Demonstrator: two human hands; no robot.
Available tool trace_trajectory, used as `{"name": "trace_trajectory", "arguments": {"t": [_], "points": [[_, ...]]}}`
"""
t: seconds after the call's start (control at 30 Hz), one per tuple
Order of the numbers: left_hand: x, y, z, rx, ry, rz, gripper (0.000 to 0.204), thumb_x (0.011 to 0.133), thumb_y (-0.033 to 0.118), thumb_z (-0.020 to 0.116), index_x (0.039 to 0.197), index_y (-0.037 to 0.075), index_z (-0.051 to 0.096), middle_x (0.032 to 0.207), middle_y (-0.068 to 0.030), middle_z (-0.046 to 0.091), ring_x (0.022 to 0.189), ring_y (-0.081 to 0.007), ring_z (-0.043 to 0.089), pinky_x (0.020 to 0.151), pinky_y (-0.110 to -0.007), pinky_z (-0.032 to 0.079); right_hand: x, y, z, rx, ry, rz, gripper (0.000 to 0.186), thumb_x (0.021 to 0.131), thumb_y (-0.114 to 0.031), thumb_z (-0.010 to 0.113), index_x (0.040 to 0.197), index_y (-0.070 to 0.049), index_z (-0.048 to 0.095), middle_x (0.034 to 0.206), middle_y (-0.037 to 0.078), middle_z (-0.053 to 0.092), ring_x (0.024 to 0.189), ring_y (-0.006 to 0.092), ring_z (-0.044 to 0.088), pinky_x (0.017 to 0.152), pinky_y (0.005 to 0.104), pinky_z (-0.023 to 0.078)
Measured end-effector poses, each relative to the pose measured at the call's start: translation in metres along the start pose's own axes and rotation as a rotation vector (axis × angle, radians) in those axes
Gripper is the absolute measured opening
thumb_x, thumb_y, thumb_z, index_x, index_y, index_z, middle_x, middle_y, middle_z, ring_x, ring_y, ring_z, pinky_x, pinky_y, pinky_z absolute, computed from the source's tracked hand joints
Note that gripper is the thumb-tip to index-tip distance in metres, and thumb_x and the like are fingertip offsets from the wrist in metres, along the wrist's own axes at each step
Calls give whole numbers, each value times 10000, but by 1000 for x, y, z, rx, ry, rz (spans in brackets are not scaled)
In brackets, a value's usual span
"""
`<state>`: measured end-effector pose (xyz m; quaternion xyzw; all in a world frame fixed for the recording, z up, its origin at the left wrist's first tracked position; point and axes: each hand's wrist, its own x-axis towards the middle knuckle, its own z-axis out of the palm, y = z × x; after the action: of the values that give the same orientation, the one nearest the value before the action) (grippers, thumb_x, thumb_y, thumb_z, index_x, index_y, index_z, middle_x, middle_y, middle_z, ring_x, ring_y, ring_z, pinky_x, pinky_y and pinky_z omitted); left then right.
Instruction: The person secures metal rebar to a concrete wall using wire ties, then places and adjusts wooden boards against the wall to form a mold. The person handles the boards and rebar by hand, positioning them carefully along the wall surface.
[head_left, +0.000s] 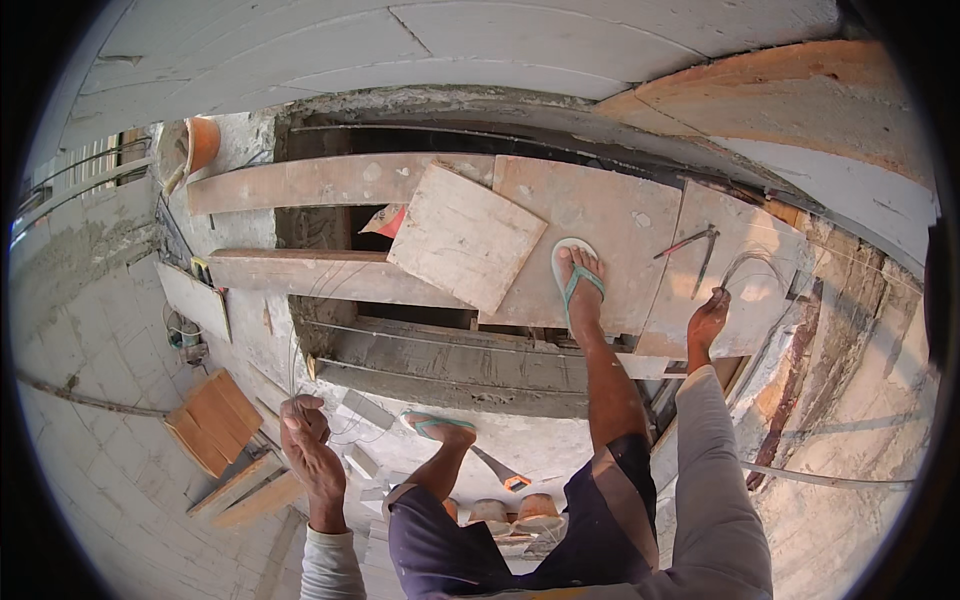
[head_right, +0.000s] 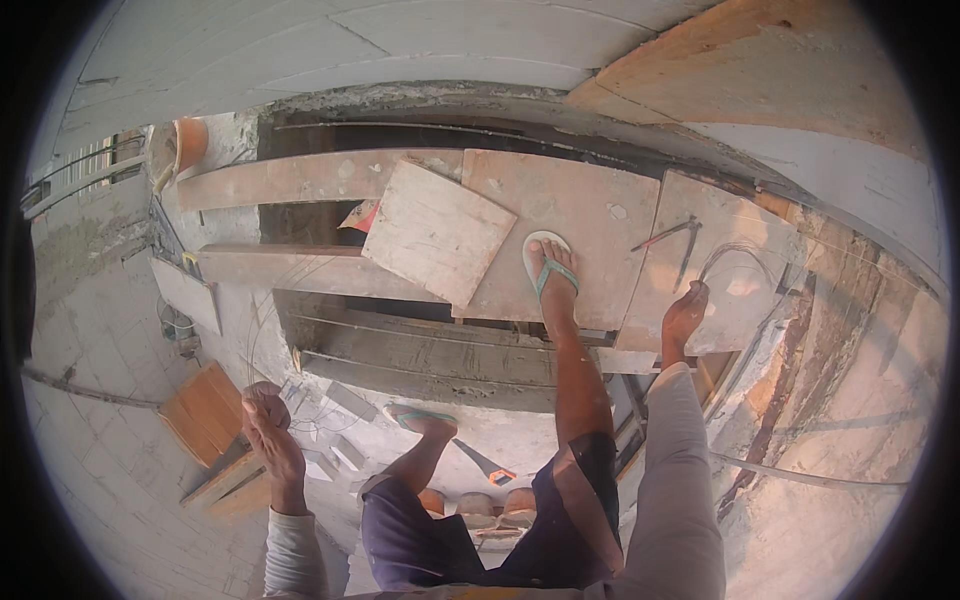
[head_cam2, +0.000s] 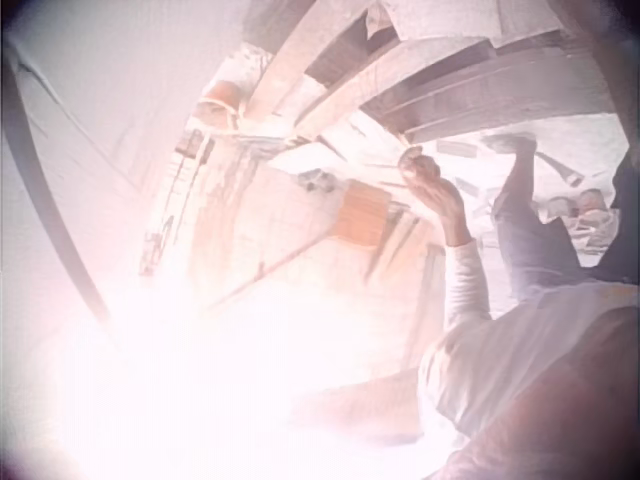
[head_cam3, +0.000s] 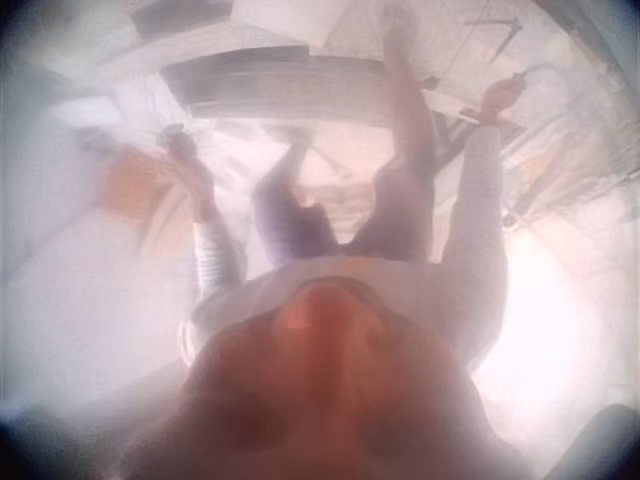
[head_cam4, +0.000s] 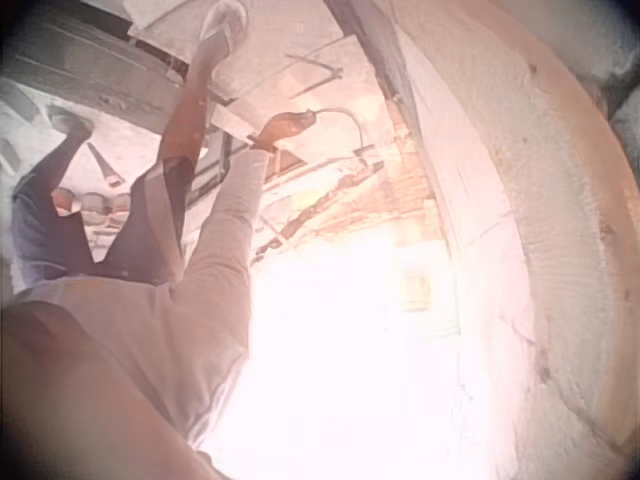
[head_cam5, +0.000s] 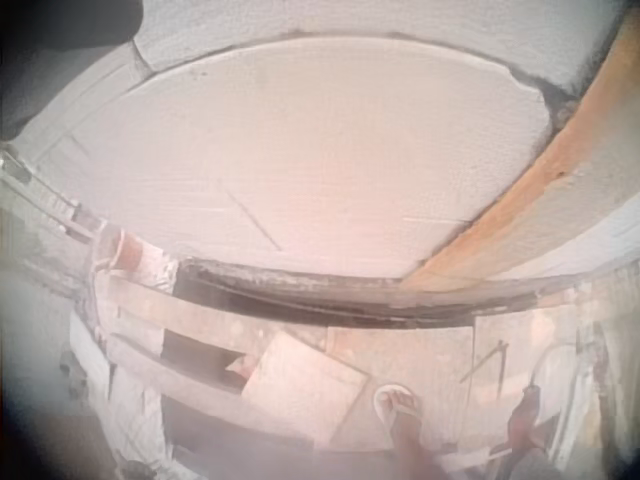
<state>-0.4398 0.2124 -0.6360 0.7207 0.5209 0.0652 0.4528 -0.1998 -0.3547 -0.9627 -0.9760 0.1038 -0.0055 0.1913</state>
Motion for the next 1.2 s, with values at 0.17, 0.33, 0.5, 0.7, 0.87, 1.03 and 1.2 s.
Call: {"name": "trace_trajectory", "arguments": {"t": [0.17,0.33,0.5,0.7,0.87,1.03,1.2], "points": [[-37,30,-30,222,-193,31,511,1111,365,483,843,-27,669,620,3,405,609,-102,356,558,-321,271,-28,-33,43,-311,-91,-37,608,971,-198,613,1504,26,425,1469,366,409,1313,557,435,1090,595,394],[-92,107,-81,567,-647,17,441,1033,418,606,1281,61,680,1283,-265,677,1184,-341,653,976,-430,513,-139,-374,-177,746,-769,-746,662,992,-267,644,1537,3,381,1428,237,519,1321,416,519,1090,530,437],[-129,201,-152,200,-525,536,381,1025,351,645,894,12,760,644,-118,637,584,-179,593,596,-356,464,-216,-487,-367,903,-872,-1042,459,1016,-236,643,1394,-8,518,1259,152,660,1081,357,672,954,458,550],[-165,271,-284,129,-127,716,343,1019,295,667,922,-22,751,719,-104,685,648,-142,588,630,-313,468,-187,-479,-516,514,-449,-1215,216,949,-84,630,1148,-11,675,1028,149,685,873,367,706,753,434,596],[-172,293,-317,-175,-99,779,383,1050,323,635,890,-16,712,768,-3,639,716,-106,528,677,-272,423,-159,-451,-571,437,-176,-1135,201,938,-86,633,1113,-18,707,970,129,678,895,350,688,754,428,583],[-206,359,-292,-501,-378,677,345,1081,328,577,886,51,647,707,45,475,640,-60,355,628,-275,337,-113,-431,-600,248,-133,-1116,183,890,-33,644,1046,12,727,1002,158,689,983,347,663,836,430,564],[-219,438,-241,-887,-800,669,325,1083,347,569,911,74,606,692,53,395,609,-73,338,600,-246,309,-20,-451,-702,318,5,-1081,171,990,-87,611,1040,35,720,1015,146,713,952,274,695,803,375,589]]}}
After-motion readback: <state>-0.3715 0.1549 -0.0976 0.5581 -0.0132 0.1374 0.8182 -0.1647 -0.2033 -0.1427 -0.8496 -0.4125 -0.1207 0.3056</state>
